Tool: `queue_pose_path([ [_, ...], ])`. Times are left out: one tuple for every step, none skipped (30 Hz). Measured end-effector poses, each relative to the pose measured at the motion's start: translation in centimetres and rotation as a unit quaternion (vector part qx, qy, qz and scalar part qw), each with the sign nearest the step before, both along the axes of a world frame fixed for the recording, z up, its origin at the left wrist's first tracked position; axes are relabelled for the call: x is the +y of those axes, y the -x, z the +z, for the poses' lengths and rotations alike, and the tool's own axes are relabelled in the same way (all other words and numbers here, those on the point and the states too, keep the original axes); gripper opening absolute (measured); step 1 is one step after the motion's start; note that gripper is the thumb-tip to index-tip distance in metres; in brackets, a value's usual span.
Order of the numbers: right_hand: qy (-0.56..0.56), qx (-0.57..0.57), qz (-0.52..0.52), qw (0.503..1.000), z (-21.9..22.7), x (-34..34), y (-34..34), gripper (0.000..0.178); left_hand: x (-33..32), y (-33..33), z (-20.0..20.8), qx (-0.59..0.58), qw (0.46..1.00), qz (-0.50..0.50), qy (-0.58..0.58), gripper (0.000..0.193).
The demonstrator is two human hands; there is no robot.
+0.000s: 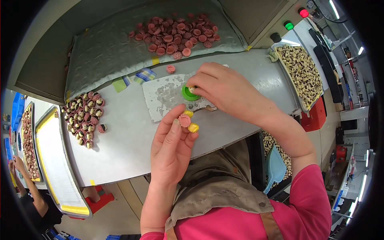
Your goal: Assembling small plastic parts by inserting a yellow component into a brown shell at a factory workbench.
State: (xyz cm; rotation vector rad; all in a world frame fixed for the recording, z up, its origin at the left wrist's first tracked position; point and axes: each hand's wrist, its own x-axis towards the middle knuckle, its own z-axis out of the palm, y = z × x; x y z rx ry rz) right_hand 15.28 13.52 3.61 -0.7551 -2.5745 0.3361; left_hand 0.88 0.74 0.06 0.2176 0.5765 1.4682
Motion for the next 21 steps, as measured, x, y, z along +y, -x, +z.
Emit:
queue_pose_path([
  [-0.033,-0.021,-0.008,0.999,-0.2,0.1,0.2,0.014,0.0,0.0,0.2,-0.002,1.0,-0.001,-0.001,0.035],
  [-0.033,-0.023,-0.009,0.999,-0.2,0.1,0.3,0.014,0.0,-0.1,0.4,0.02,1.0,-0.001,0.0,0.034],
  [-0.036,-0.034,0.001,0.999,-0.3,0.2,0.6,0.014,0.0,0.0,0.5,0.044,0.999,0.001,0.003,0.032],
  [-0.039,-0.045,0.012,0.998,-0.3,0.2,0.8,0.014,-0.1,0.1,0.4,0.043,0.999,0.002,0.003,0.032],
  [-0.039,-0.045,0.013,0.998,-0.4,0.3,0.9,0.014,-0.1,0.1,0.4,0.044,0.999,0.012,0.002,0.032],
  [-0.046,-0.049,0.019,0.998,-0.4,0.2,0.8,0.014,-0.2,0.2,0.4,0.045,0.999,0.022,0.0,0.031],
  [-0.053,-0.052,0.025,0.997,-0.3,0.1,0.8,0.015,-0.2,0.3,0.2,0.044,0.999,0.022,0.0,0.031],
  [-0.054,-0.052,0.026,0.997,-0.3,0.1,0.7,0.015,-0.3,0.6,-0.1,0.035,0.999,0.016,-0.017,0.03],
  [-0.067,-0.042,0.017,0.997,-0.4,0.2,0.7,0.016,-0.2,0.7,-0.3,0.028,0.999,0.009,-0.035,0.03],
  [-0.08,-0.032,0.009,0.996,-0.4,0.2,0.7,0.016,-0.2,0.8,-0.3,0.028,0.999,0.008,-0.036,0.03],
  [-0.081,-0.031,0.008,0.996,-0.4,0.1,0.7,0.016,-0.2,0.8,-0.2,0.024,0.999,0.015,-0.035,0.029],
  [-0.094,-0.031,0.005,0.995,-0.3,-0.1,0.8,0.018,-0.3,0.8,-0.1,0.019,0.999,0.023,-0.034,0.029],
  [-0.106,-0.031,0.002,0.994,-0.3,-0.2,0.8,0.019,-0.3,0.7,0.0,0.021,0.999,0.023,-0.035,0.029],
  [-0.108,-0.029,0.002,0.994,-0.4,-0.4,0.7,0.019,-0.3,0.6,0.2,0.01,0.999,0.033,-0.034,0.029],
  [-0.096,-0.018,-0.006,0.995,-0.7,-0.5,0.6,0.019,-0.4,0.6,0.3,0.0,0.998,0.043,-0.034,0.029],
  [-0.085,-0.007,-0.014,0.996,-0.7,-0.6,0.5,0.019,-0.4,0.6,0.2,0.002,0.998,0.043,-0.035,0.029],
  [-0.087,-0.006,-0.014,0.996,-0.5,-0.7,0.2,0.019,-0.4,0.6,-0.1,-0.001,0.999,0.029,-0.046,0.03],
  [-0.002,0.024,-0.02,1.0,-0.5,-0.7,0.1,0.018,-0.4,0.6,-0.2,-0.002,0.998,0.017,-0.056,0.031],
  [0.083,0.054,-0.026,0.995,-0.4,-0.7,-0.2,0.017,-0.4,0.5,-0.1,0.0,0.998,0.018,-0.057,0.031],
  [0.083,0.056,-0.024,0.995,-0.1,-1.1,-0.5,0.017,-0.4,0.4,0.1,0.005,0.999,0.013,-0.041,0.032],
  [0.219,0.137,-0.047,0.965,0.3,-1.9,-0.8,0.016,-0.4,0.3,0.3,0.01,1.0,0.007,-0.024,0.032],
])
